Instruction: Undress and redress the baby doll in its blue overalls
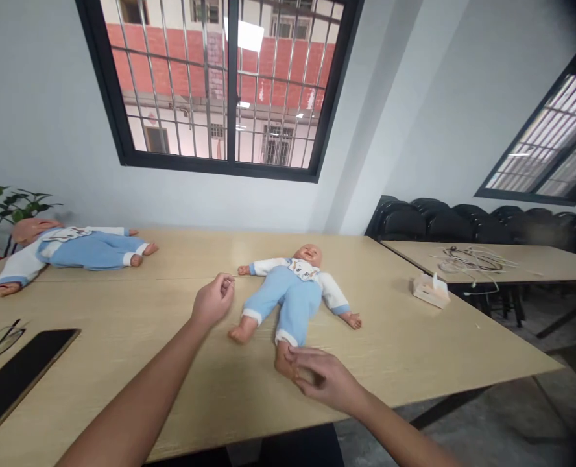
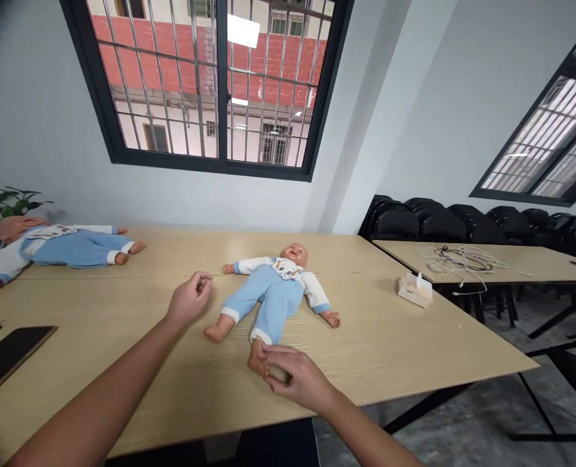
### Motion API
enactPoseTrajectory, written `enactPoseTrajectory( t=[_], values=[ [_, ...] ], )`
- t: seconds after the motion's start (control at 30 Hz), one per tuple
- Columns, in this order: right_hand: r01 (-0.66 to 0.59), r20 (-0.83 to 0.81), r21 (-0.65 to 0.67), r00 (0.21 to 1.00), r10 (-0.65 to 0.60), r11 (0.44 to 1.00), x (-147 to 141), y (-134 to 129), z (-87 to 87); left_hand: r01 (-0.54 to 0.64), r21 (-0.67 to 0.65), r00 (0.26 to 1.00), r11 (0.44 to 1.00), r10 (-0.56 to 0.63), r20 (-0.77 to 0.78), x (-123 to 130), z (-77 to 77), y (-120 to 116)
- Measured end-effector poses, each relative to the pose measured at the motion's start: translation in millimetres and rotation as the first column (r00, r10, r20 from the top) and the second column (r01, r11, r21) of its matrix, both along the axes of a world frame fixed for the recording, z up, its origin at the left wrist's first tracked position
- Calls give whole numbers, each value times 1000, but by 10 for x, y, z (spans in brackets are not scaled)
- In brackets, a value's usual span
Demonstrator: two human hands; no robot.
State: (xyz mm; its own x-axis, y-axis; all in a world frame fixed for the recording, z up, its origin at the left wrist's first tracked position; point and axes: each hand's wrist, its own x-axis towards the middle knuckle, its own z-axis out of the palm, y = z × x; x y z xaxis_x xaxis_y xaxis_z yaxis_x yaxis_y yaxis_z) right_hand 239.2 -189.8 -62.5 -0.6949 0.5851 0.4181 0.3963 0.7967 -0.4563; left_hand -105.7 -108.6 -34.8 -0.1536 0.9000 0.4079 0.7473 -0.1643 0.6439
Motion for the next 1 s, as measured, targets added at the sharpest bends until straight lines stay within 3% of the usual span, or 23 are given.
enactPoseTrajectory(
  t=[0.1,0.2,0.3,0.37,0.43,0.5,0.57,0.7,0.83,1.0],
  values=[
    [-62,27,-35,998,62,997,155,-394,119,42,33,999,999,-42,14,19,-17,-11],
    [-70,-1,-30,998,70,997,330,-675,183,211,46,975,976,-207,-87,158,-36,-97],
    [-34,-23,3,999,34,999,497,-842,184,455,0,861,891,-440,-256,356,-49,-205],
    [-29,-17,11,999,29,1000,573,-903,217,551,-29,783,834,-529,-326,462,-40,-207],
    [-33,-2,-18,999,33,999,595,-916,333,554,-9,790,832,-530,-309,517,-10,-93],
    [-41,27,-68,999,43,997,546,-862,538,503,17,854,864,-494,-162,521,33,142],
    [-52,75,-97,995,59,994,418,-712,788,491,-18,869,871,-488,83,495,68,450],
    [-67,188,-32,980,72,997,-5,-97,1136,579,-107,801,808,-538,263,453,41,982],
    [-9,274,79,962,-13,997,-469,742,1113,652,-168,738,740,-566,368,444,-76,1155],
    [37,387,35,921,-48,999,-952,1580,927,645,-168,726,745,-529,440,349,-215,1062]
  ],
)
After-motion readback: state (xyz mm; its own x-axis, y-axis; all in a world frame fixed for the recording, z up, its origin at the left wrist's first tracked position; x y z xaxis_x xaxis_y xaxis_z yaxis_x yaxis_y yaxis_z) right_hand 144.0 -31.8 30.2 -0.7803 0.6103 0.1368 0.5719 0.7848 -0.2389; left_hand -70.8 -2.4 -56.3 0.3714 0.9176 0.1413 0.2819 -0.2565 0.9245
